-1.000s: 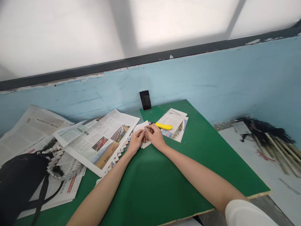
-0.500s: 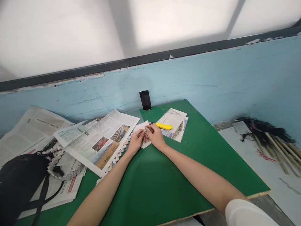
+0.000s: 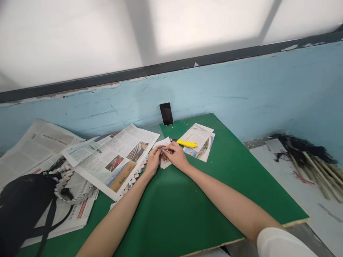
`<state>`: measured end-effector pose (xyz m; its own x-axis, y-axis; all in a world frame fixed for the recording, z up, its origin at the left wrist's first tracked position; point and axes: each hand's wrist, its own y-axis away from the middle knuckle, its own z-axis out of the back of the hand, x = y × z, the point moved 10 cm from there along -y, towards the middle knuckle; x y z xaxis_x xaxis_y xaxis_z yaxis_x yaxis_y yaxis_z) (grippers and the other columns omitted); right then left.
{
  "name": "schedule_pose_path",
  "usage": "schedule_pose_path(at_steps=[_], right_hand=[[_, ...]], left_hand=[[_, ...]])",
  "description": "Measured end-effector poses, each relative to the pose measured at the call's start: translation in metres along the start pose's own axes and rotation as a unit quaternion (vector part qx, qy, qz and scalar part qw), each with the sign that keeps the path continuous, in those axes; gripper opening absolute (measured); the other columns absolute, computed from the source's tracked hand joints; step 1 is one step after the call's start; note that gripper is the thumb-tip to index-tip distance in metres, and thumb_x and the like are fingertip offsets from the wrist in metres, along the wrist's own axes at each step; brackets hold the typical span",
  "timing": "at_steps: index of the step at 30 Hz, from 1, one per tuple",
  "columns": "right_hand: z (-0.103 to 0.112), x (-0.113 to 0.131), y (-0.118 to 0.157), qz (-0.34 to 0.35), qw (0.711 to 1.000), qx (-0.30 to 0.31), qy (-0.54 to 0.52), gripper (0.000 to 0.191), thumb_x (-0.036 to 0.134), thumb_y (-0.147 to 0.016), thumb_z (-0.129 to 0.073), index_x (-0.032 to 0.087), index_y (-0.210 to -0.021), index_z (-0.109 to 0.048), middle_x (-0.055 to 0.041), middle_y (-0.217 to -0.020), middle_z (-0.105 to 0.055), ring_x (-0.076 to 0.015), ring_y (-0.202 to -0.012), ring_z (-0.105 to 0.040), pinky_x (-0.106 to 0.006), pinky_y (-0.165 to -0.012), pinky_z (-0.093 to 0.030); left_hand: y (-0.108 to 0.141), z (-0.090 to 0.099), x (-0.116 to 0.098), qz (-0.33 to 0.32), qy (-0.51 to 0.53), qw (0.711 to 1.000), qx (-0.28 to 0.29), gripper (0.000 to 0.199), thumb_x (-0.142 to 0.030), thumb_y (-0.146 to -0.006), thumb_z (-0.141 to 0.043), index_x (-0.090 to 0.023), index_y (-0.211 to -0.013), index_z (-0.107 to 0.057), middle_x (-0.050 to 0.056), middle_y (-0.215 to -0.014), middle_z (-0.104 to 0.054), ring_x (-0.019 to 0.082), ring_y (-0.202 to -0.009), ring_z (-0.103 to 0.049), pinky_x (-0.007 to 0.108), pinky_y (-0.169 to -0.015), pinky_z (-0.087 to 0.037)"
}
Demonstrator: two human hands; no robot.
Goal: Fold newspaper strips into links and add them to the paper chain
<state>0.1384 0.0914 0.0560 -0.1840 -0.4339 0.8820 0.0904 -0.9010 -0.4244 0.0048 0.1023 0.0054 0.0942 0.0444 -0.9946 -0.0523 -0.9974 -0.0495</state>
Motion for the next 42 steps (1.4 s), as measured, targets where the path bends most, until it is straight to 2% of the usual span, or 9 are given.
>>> schedule_pose_path(at_steps=[3, 6, 14, 19, 23, 31, 39, 42], right_hand=[[-0.006, 0.000, 0.000, 0.010, 1.000, 0.018, -0.010, 0.016, 0.036, -0.086, -0.073, 0.023, -0.091, -0.081, -0.0046, -0.083, -0.060, -0.0191, -0.076, -0.057, -0.033, -0.069, -0.048], [-0.006, -0.003, -0.001, 0.000, 1.000, 0.014, -0.007, 0.019, 0.039, -0.086, -0.074, 0.024, -0.093, -0.082, -0.0052, -0.084, -0.061, -0.0189, -0.074, -0.057, -0.033, -0.068, -0.048], [-0.001, -0.007, 0.000, -0.009, 1.000, -0.007, -0.014, 0.025, 0.044, -0.088, -0.073, 0.025, -0.100, -0.082, -0.0059, -0.087, -0.061, -0.0190, -0.074, -0.057, -0.034, -0.068, -0.050], [0.000, -0.008, 0.000, -0.014, 1.000, -0.009, -0.008, 0.026, 0.043, -0.089, -0.071, 0.023, -0.103, -0.081, -0.0061, -0.088, -0.062, -0.0186, -0.074, -0.057, -0.033, -0.069, -0.050], [-0.003, -0.005, 0.000, -0.017, 1.000, 0.003, 0.004, 0.026, 0.040, -0.087, -0.073, 0.023, -0.106, -0.079, -0.0052, -0.088, -0.059, -0.0167, -0.068, -0.052, -0.031, -0.062, -0.046], [-0.001, 0.002, 0.000, -0.007, 1.000, -0.003, 0.028, 0.017, 0.033, -0.090, -0.067, 0.022, -0.100, -0.076, -0.0038, -0.084, -0.056, -0.0181, -0.070, -0.052, -0.031, -0.065, -0.045], [0.002, 0.000, -0.001, -0.003, 1.000, -0.010, 0.006, 0.018, 0.028, -0.090, -0.065, 0.023, -0.103, -0.077, -0.0038, -0.086, -0.058, -0.0186, -0.074, -0.055, -0.031, -0.067, -0.046], [0.003, -0.001, -0.001, -0.005, 1.000, -0.017, 0.010, 0.019, 0.030, -0.090, -0.066, 0.022, -0.105, -0.075, -0.0033, -0.085, -0.056, -0.0179, -0.072, -0.053, -0.031, -0.066, -0.045]], left_hand=[[0.000, 0.006, 0.001, 0.007, 0.023, 1.000, -0.016, 0.025, -0.032, -0.087, -0.057, -0.017, -0.101, -0.071, 0.005, -0.089, -0.072, 0.015, -0.065, -0.064, 0.027, -0.063, -0.052], [0.000, 0.005, 0.002, 0.015, 0.057, 0.998, -0.011, 0.028, -0.032, -0.085, -0.059, -0.017, -0.105, -0.071, 0.006, -0.095, -0.073, 0.017, -0.071, -0.067, 0.028, -0.066, -0.053], [-0.001, 0.001, 0.002, 0.008, 0.095, 0.995, 0.013, 0.038, -0.042, -0.085, -0.068, -0.015, -0.113, -0.067, 0.008, -0.095, -0.074, 0.018, -0.076, -0.070, 0.032, -0.076, -0.056], [0.000, 0.003, 0.002, 0.007, 0.089, 0.996, 0.006, 0.045, -0.047, -0.084, -0.071, -0.016, -0.115, -0.064, 0.006, -0.087, -0.074, 0.018, -0.073, -0.070, 0.031, -0.075, -0.055], [0.002, 0.002, 0.000, 0.004, 0.093, 0.996, 0.011, 0.047, -0.049, -0.085, -0.072, -0.016, -0.117, -0.061, 0.006, -0.084, -0.075, 0.019, -0.073, -0.071, 0.032, -0.074, -0.055], [0.001, 0.001, 0.002, 0.012, 0.091, 0.996, -0.002, 0.045, -0.050, -0.079, -0.078, -0.016, -0.101, -0.057, 0.005, -0.080, -0.074, 0.018, -0.070, -0.070, 0.031, -0.072, -0.054], [0.002, 0.007, -0.005, -0.026, 0.070, 0.997, -0.024, 0.035, -0.047, -0.081, -0.077, -0.017, -0.091, -0.062, 0.002, -0.075, -0.069, 0.014, -0.066, -0.065, 0.027, -0.068, -0.052], [0.002, 0.009, -0.009, -0.042, 0.050, 0.997, -0.031, 0.033, -0.046, -0.082, -0.076, -0.016, -0.091, -0.065, 0.003, -0.077, -0.068, 0.013, -0.067, -0.063, 0.026, -0.067, -0.050]])
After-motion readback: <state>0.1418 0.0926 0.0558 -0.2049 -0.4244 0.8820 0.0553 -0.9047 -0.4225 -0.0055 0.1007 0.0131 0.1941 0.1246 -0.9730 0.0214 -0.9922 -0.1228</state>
